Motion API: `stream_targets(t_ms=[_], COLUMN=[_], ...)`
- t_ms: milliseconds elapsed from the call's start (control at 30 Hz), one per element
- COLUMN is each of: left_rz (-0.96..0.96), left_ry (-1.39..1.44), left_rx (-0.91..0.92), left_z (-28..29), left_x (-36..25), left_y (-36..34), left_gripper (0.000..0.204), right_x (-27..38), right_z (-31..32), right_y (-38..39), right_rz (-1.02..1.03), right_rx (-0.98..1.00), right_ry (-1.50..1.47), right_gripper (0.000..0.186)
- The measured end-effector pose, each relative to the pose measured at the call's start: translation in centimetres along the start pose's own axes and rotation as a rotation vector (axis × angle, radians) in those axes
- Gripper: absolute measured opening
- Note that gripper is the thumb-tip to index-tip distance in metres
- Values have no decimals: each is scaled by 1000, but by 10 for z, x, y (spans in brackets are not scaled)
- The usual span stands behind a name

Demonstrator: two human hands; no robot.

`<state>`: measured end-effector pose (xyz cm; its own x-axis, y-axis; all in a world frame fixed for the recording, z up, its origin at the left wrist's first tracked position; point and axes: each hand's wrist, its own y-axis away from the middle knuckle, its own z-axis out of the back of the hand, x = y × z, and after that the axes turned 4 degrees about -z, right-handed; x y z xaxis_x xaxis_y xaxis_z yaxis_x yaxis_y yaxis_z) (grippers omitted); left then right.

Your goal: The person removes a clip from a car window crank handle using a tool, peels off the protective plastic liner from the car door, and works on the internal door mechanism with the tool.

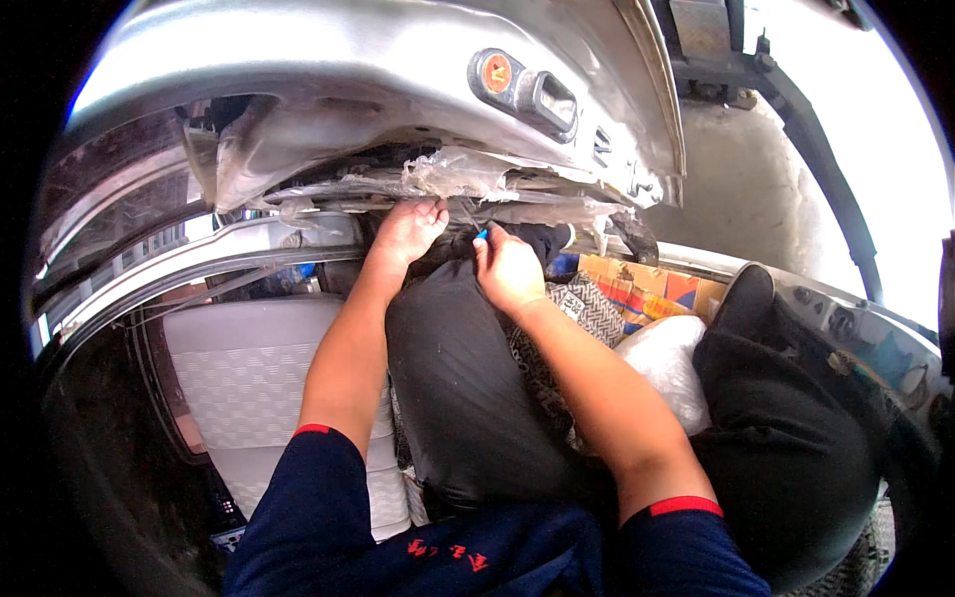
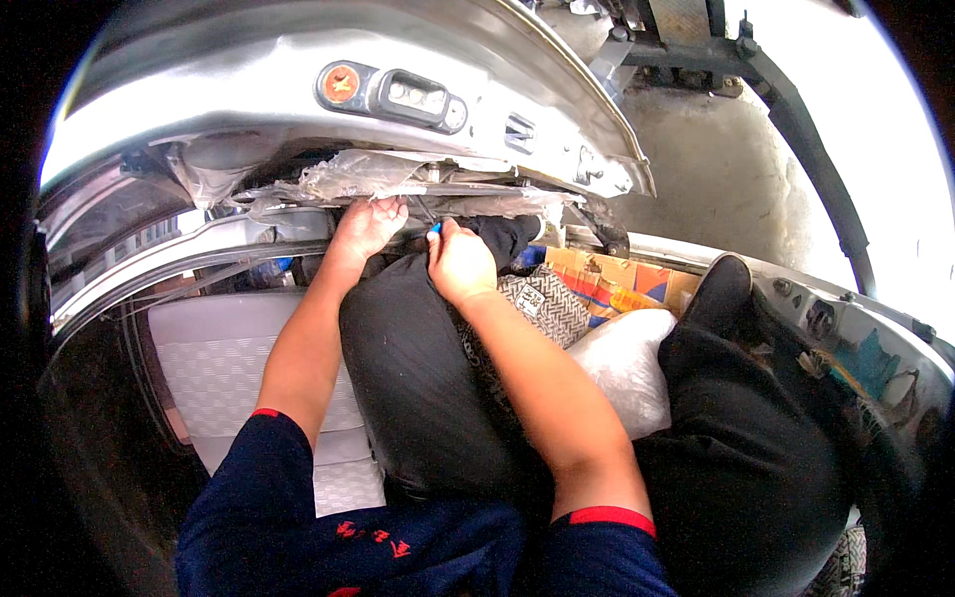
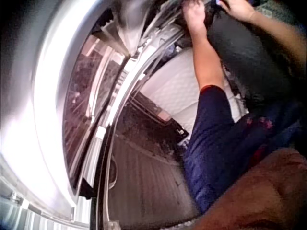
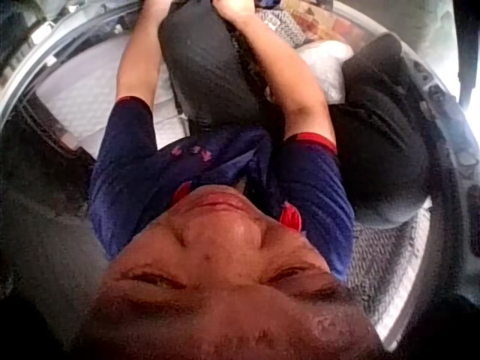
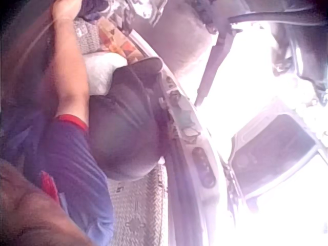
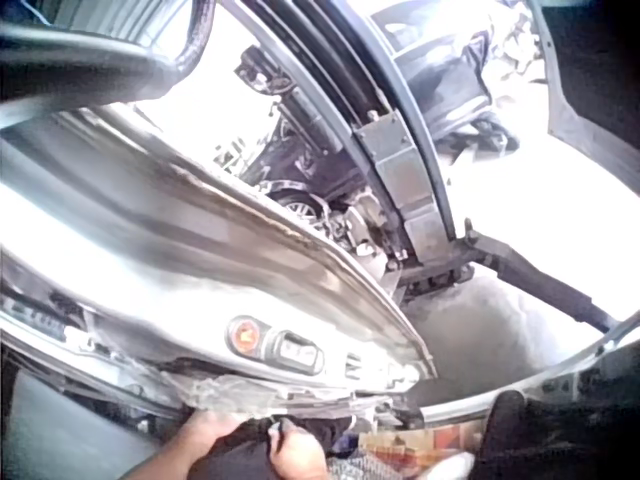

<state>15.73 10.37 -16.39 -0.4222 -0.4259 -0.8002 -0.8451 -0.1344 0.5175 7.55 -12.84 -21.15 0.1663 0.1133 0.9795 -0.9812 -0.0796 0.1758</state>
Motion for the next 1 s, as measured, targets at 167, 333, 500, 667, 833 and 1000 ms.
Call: stream_targets(t_ms=[167,333,500,667,833,1000], left_rz=[14,13,-3,-30,-70,35], left_ry=[-1,-21,10,22,49,173], left_rx=[-124,-163,-176,-171,20,-60], left_z=[-2,-4,0,-9,23,1], left_x=[-3,0,1,7,3,16], left_y=[0,1,0,-2,-20,-17], left_gripper=[34,40,44,44,41,32], right_x=[22,5,-8,-22,-9,9], right_z=[29,48,54,50,46,51], right_y=[-21,-65,-78,-79,-76,-65], right_rz=[-42,89,244,338,156,76], right_rx=[220,474,437,313,454,417], right_ry=[178,419,356,395,408,478], right_gripper=[32,46,55,53,47,38])
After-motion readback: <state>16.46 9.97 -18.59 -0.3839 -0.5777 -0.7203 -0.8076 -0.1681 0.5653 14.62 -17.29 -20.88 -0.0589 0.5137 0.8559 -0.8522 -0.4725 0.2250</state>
